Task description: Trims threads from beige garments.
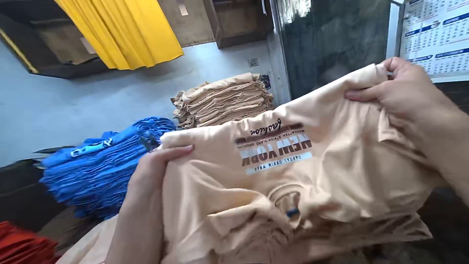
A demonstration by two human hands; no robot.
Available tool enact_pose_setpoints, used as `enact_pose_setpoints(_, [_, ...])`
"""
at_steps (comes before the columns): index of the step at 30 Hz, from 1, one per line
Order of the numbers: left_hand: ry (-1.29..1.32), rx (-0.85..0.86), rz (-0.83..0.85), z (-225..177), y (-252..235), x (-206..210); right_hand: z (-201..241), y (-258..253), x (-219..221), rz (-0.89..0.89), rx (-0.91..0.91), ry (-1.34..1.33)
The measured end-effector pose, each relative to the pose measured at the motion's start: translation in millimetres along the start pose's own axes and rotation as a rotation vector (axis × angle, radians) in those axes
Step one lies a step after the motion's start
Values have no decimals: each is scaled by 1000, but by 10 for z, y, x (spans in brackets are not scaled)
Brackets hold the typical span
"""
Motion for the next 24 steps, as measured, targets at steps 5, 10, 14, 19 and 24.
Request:
enact_pose_setpoints(5, [571, 117, 171, 84, 588, 1055, -195, 1130, 644, 98, -115, 38])
enact_pose_setpoints(10, [698, -99, 625, 778, 746, 1590, -1220, 1403, 803, -208, -365, 273])
enact_pose_setpoints(14, [354, -43, 556, 1596, 474, 1251, -1249, 1195, 603, -95, -282, -69])
enact_pose_setpoints(19, [261, 443, 630, 1196, 385, 1068, -629, 1006, 633, 199, -325, -469])
enact_pose_setpoints(24, [-104, 524, 462, 909, 155, 1072, -634, 302, 1045, 374, 88, -433])
Point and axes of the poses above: each hand's wrist, its own y-axis away from the middle knuckle, its own x-axis out of the palm, z = x × y, the point moved 6 cm from there along -y, towards the middle knuckle, and after that the axes turned 15 degrees about x, right-handed, at the moved point
